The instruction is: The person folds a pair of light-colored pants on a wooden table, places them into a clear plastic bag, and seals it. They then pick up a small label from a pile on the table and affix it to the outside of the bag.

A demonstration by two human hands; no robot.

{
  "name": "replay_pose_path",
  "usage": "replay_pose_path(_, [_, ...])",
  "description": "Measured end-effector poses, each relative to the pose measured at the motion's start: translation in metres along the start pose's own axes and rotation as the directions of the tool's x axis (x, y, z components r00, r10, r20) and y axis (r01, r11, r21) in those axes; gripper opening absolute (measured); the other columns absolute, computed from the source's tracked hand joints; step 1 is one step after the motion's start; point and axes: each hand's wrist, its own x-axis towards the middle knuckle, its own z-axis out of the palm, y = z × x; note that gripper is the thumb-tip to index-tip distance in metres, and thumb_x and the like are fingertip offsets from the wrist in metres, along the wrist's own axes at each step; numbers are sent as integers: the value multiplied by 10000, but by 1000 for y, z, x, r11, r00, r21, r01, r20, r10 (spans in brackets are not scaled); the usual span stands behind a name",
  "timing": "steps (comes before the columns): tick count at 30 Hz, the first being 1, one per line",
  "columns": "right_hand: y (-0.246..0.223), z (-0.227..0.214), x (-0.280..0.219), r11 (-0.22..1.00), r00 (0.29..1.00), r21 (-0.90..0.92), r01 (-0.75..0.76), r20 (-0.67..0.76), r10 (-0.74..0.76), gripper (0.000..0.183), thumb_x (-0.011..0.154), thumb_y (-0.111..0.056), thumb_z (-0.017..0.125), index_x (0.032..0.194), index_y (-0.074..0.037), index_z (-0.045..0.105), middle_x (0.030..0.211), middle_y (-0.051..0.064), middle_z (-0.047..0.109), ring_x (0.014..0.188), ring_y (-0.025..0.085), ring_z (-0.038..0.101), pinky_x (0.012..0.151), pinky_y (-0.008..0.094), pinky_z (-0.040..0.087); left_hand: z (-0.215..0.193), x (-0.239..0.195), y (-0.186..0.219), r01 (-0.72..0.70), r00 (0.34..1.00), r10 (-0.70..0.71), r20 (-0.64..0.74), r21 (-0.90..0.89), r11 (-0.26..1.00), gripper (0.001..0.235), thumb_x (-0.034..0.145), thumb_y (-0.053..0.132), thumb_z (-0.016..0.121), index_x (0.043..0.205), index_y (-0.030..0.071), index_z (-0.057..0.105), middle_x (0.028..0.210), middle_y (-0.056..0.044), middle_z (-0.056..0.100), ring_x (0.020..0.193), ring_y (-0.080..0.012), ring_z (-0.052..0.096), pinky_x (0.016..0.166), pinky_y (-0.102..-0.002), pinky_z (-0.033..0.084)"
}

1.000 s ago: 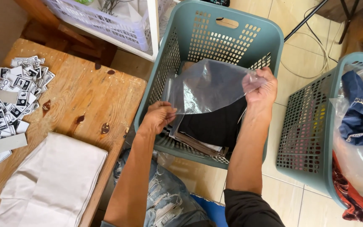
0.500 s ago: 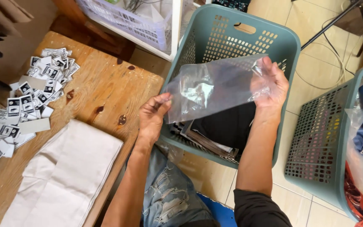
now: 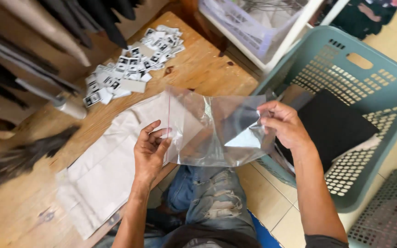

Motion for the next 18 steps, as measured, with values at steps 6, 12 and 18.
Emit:
replay_pose_path(6, [23,116,-33,995,986,-99,-20,160,36,446,812,52,671,1257,29,681,908,124,690,577,128,607,477,260,558,-92,-32,18,43,960,-23,-280,65,997,538,851,-75,755,1357,-7,585,945,-153,768,739,-105,667,738,-239,575])
replay_pose_path(12, [54,218,-71,608,946,-731,310,302,-119,324,806,-150,794,1128,-146,765,1116,107,678,1016,308,694,815,373,573,-163,-55,-2,59,871,-70,-486,-37,998,421,841,-49,789,1238,-30,651,881,-155,764,646,-108,644,637,-242,565])
replay_pose_path(18, [57,335,-73,488,780,-609,625,456,-429,68,924,-170,685,982,-147,714,999,5,615,948,245,658,837,337,534,-156,-64,-21,35,825,-145,-546,-207,978,488,807,-47,823,1258,4,646,901,-117,779,697,-89,683,665,-218,592])
